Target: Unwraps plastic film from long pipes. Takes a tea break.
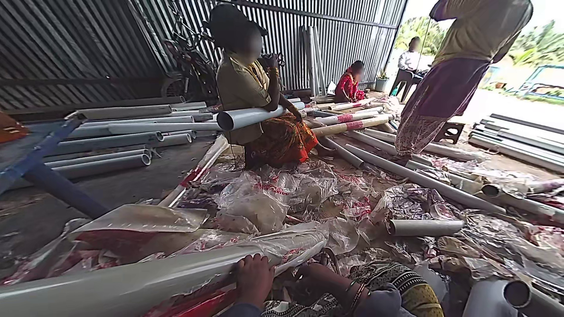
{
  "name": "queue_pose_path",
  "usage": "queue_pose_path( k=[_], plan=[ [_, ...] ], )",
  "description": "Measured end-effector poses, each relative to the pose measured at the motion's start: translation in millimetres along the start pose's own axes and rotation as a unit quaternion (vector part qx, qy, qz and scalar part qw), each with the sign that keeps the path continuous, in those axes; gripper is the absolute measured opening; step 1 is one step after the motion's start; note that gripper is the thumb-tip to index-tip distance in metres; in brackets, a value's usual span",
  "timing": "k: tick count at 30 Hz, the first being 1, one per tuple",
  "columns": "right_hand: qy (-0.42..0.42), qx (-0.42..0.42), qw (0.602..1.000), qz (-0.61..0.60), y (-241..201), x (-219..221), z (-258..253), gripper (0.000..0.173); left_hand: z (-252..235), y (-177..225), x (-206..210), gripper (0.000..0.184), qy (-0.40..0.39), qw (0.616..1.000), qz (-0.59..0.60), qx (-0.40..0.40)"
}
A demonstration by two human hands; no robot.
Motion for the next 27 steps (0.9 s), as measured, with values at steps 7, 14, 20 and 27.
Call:
queue_pose_path(
  k=[7, 14, 20, 27],
  plan=[
    [-0.002, -0.001, 1.000, 0.011, -0.4, -0.7, 0.5, 0.037, -0.3, -0.1, -0.2, 0.050, 0.001, 1.000, 0.003, 0.002],
    [0.003, -0.002, 1.000, 0.015, 2.1, 1.5, -2.1, 0.037, 0.7, -0.1, 0.0, 0.049, -0.001, 1.000, -0.002, 0.004],
    [0.001, 0.000, 1.000, 0.010, 2.0, 0.7, -2.5, 0.036, -0.6, -2.2, 2.8, 0.049, 0.004, 1.000, 0.002, 0.012],
    [0.000, 0.005, 1.000, 0.010, 2.3, 1.3, -2.8, 0.038, 0.9, -2.2, 2.0, 0.049, 0.010, 1.000, 0.001, 0.012]
  ],
)
Point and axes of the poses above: each hand's wrist, its own z-axis away from the middle knuckle, its own x-axis out of the palm, y = z × x, the point moved 1 cm from there along -z, towards the middle knuckle, and after that the axes turned 5 degrees about y, right-handed, at the moved point
